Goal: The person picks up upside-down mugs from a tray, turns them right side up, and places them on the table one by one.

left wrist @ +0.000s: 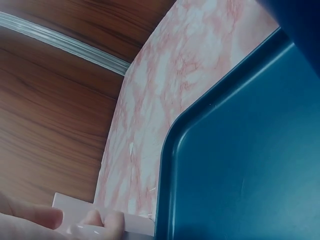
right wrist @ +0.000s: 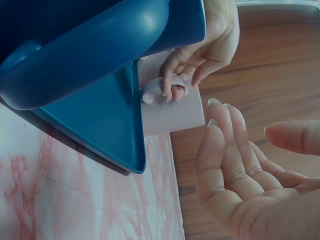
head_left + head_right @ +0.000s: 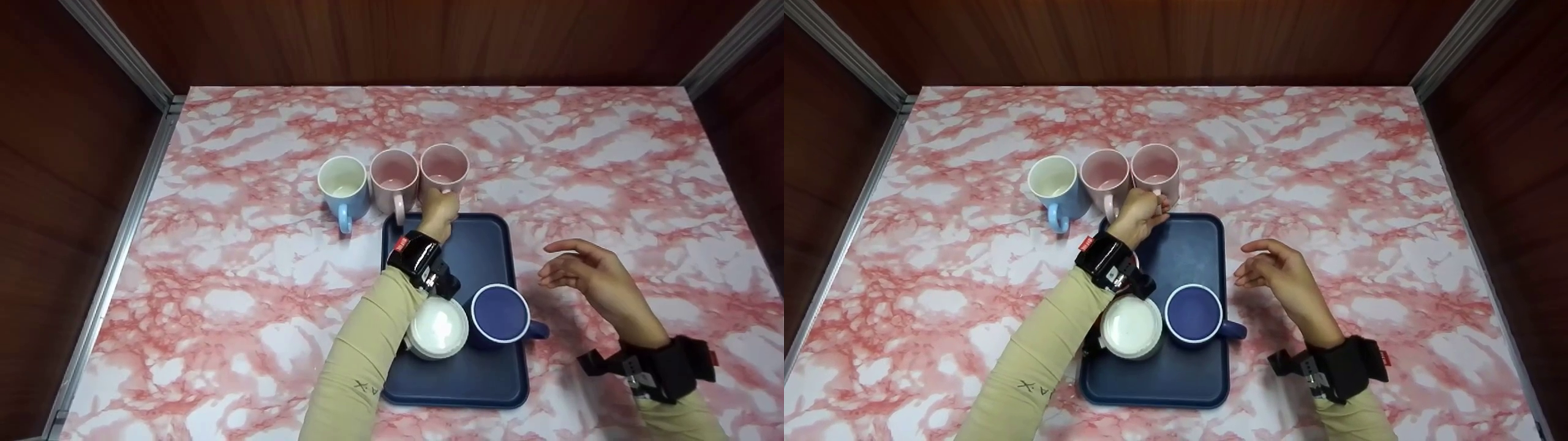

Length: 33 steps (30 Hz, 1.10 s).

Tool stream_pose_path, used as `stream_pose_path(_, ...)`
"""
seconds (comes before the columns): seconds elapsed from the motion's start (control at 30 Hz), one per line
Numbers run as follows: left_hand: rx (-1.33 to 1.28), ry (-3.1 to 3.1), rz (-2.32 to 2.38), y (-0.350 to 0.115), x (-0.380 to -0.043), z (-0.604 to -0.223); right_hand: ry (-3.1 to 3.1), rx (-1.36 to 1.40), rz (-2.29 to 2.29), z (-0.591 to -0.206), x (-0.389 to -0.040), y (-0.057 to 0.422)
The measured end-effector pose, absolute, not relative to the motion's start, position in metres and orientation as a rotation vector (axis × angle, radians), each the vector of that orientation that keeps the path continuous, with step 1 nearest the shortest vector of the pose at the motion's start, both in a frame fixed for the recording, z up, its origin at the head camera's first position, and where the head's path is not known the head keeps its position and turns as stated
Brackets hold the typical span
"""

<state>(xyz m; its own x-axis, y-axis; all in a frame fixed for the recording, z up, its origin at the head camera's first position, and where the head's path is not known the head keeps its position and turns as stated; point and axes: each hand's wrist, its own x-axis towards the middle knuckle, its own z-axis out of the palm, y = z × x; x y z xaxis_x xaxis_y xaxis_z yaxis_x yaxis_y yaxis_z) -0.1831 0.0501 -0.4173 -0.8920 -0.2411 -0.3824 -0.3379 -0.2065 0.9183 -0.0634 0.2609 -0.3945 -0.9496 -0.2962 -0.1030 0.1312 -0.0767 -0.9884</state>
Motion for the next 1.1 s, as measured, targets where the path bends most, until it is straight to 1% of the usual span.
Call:
stream_pose_path(0.07,-0.688,1.982,2.277,0.048,-0.175,-0.405,1.907,-0.178,-2.106,-0.395,-0.064,0.261)
stream_pose_path(0.33,-0.649,1.949,2.239,0.047,-0.173,-0.402,1.883,-0.180,-2.120,-0.394,-0.064,0.262)
stream_pose_path(0.5,-0.611,1.909,2.231,0.046,-0.169,-0.398,1.927,-0.132,-2.093,-0.394,-0.063,0.262)
stream_pose_path(0.83,-0.498,1.887,2.246,0.045,-0.164,-0.388,1.908,-0.198,-2.102,-0.393,-0.065,0.262)
stream_pose_path(1.1,-0.459,1.870,2.237,0.044,-0.156,-0.376,1.927,-0.183,-2.084,-0.393,-0.065,0.260)
